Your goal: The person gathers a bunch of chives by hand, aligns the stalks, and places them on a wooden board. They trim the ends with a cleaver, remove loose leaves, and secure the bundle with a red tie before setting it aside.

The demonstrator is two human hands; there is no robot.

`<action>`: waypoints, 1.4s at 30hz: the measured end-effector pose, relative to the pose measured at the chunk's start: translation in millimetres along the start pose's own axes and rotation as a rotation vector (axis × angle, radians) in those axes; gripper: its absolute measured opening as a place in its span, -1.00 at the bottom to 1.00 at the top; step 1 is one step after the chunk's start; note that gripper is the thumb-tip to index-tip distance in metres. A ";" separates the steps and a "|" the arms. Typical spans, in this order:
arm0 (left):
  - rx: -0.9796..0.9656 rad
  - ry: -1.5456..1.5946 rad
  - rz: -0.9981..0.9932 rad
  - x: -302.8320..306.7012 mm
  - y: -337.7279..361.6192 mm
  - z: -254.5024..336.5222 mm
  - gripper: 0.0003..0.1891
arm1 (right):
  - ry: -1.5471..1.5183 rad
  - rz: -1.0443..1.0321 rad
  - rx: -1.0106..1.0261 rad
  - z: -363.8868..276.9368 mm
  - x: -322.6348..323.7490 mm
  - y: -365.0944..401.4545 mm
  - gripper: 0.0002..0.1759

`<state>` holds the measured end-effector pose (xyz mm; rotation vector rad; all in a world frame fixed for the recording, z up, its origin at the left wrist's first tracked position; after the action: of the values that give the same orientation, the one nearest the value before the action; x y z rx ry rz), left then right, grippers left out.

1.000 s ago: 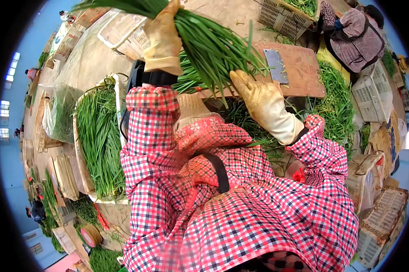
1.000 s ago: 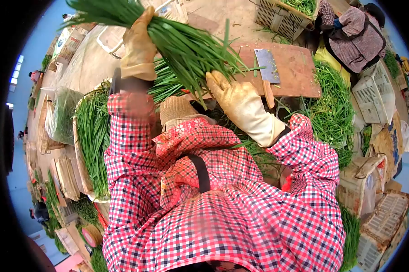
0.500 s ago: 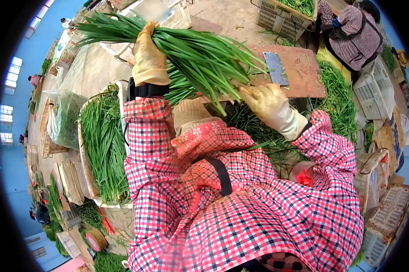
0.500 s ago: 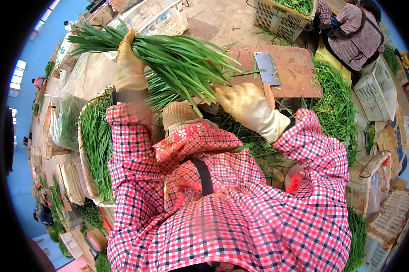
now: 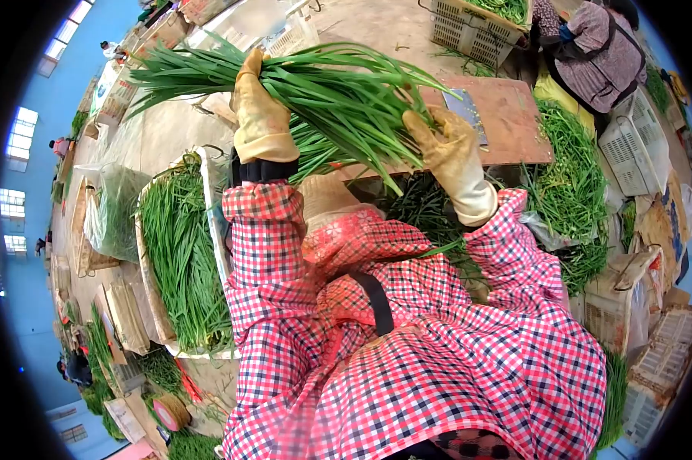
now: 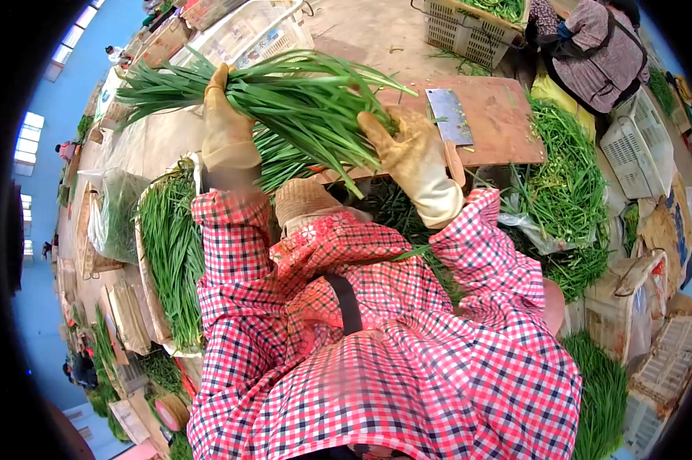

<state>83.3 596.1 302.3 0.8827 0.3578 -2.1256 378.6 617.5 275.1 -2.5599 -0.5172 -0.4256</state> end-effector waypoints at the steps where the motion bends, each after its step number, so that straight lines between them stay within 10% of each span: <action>1: 0.002 -0.023 -0.039 2.0 1.5 0.3 -0.90 | -0.059 -0.014 -0.098 4.5 -3.4 2.2 -0.49; 11: -0.171 -0.324 0.079 10.1 8.9 -1.6 -0.75 | 0.702 -0.232 0.629 26.2 14.6 40.7 -0.69; 18: -0.143 -0.321 0.055 32.6 -4.2 -17.4 -0.73 | 0.243 -0.214 0.057 35.6 69.0 74.2 -0.87; 21: -0.145 -0.340 0.070 31.9 -2.9 -11.6 -0.72 | 0.373 0.143 0.257 18.7 71.6 58.1 -0.79; 29: -0.169 -0.258 0.061 33.6 0.1 -18.7 -0.75 | 0.589 -0.035 0.733 -21.6 3.6 -4.7 -0.63; 33: -0.076 -0.280 0.174 31.8 7.3 -2.3 -0.80 | 0.515 -0.017 0.649 -12.3 4.4 -0.6 -0.73; 40: -0.124 -0.250 0.136 54.0 1.5 3.2 -0.81 | 0.978 -0.711 0.205 81.2 63.2 47.5 -0.79; 42: -0.077 -0.269 0.162 50.7 3.6 5.0 -0.80 | 0.903 -0.428 0.079 57.2 57.2 35.3 -0.62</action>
<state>61.1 562.6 270.8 0.5527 0.2196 -2.0324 455.6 634.6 235.5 -1.8757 -0.6855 -1.5543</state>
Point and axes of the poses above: each hand's wrist, its own y-axis away from the middle knuckle, its own x-axis out of the back of the hand, z = x × y, the point moved 2 cm from there along -y, towards the middle knuckle, and after that the axes turned 1 degree about -x, right-handed, at the moved point
